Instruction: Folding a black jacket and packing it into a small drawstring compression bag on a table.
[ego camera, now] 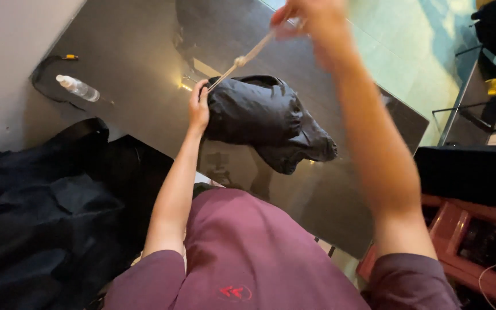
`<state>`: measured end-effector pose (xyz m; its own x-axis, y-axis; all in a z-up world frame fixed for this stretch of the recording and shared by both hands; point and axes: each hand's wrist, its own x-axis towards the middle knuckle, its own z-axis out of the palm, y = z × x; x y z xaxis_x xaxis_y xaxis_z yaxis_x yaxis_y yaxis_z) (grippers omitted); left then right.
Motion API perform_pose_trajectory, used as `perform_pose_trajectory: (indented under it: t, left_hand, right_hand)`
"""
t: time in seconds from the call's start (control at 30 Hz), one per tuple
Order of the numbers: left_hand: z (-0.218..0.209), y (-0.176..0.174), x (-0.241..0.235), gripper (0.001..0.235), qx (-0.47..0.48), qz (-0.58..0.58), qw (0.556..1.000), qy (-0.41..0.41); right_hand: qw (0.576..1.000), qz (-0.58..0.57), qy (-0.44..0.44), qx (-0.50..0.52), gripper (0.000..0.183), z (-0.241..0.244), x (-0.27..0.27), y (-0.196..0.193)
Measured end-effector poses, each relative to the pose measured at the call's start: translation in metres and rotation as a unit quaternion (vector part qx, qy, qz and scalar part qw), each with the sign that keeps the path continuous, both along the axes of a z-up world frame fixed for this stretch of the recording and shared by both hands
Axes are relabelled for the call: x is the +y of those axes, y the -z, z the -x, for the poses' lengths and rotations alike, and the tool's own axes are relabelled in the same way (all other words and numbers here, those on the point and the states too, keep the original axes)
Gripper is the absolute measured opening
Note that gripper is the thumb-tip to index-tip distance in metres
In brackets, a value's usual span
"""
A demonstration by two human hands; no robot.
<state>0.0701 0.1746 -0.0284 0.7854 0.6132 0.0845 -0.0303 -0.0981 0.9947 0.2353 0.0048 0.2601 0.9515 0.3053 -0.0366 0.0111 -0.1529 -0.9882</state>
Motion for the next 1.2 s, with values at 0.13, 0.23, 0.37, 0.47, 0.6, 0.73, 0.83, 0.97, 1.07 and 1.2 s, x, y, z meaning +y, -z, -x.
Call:
perform_pose_trajectory:
  t: [0.13, 0.23, 0.37, 0.47, 0.6, 0.73, 0.83, 0.97, 1.07, 1.2]
  left_hand:
    - [0.024, 0.007, -0.006, 0.027, -0.034, 0.056, 0.998, 0.018]
    - [0.054, -0.003, -0.013, 0.025, -0.004, 0.124, 0.992, 0.016]
    - [0.068, 0.007, -0.020, 0.031, 0.128, 0.308, 0.943, -0.017]
    - [0.037, -0.005, -0.023, 0.024, 0.114, 0.249, 0.962, -0.012]
    - [0.041, -0.056, -0.008, 0.029, 0.040, 0.140, 0.988, 0.041]
    - [0.054, -0.056, 0.001, 0.035, 0.004, 0.064, 0.992, 0.105]
    - [0.060, -0.038, -0.002, 0.036, 0.073, -0.048, 0.993, 0.079]
    - [0.049, -0.111, -0.028, 0.065, 0.037, -0.263, 0.959, -0.095]
    - [0.030, -0.087, -0.039, 0.082, 0.073, -0.379, 0.917, -0.099]
    - [0.026, -0.103, -0.054, 0.054, 0.081, -0.494, 0.865, 0.008]
  right_hand:
    - [0.941, 0.313, -0.083, -0.101, 0.029, 0.016, -0.044, 0.104]
    - [0.880, 0.473, -0.008, 0.028, 0.061, 0.030, -0.079, 0.175]
    - [0.861, 0.463, 0.033, 0.206, 0.079, 0.075, -0.086, 0.218]
    - [0.879, 0.437, 0.110, 0.159, 0.058, 0.086, -0.095, 0.225]
    - [0.924, 0.329, 0.192, 0.046, 0.036, 0.119, -0.099, 0.182]
    - [0.937, 0.181, 0.259, -0.149, 0.020, 0.131, -0.111, 0.196]
    - [0.927, 0.229, 0.237, -0.179, 0.023, 0.140, -0.106, 0.217]
    - [0.881, 0.276, 0.198, -0.329, 0.041, 0.139, -0.089, 0.194]
    - [0.869, 0.345, 0.143, -0.326, 0.049, 0.123, -0.072, 0.192]
    - [0.851, 0.429, 0.033, -0.301, 0.037, 0.125, -0.063, 0.205]
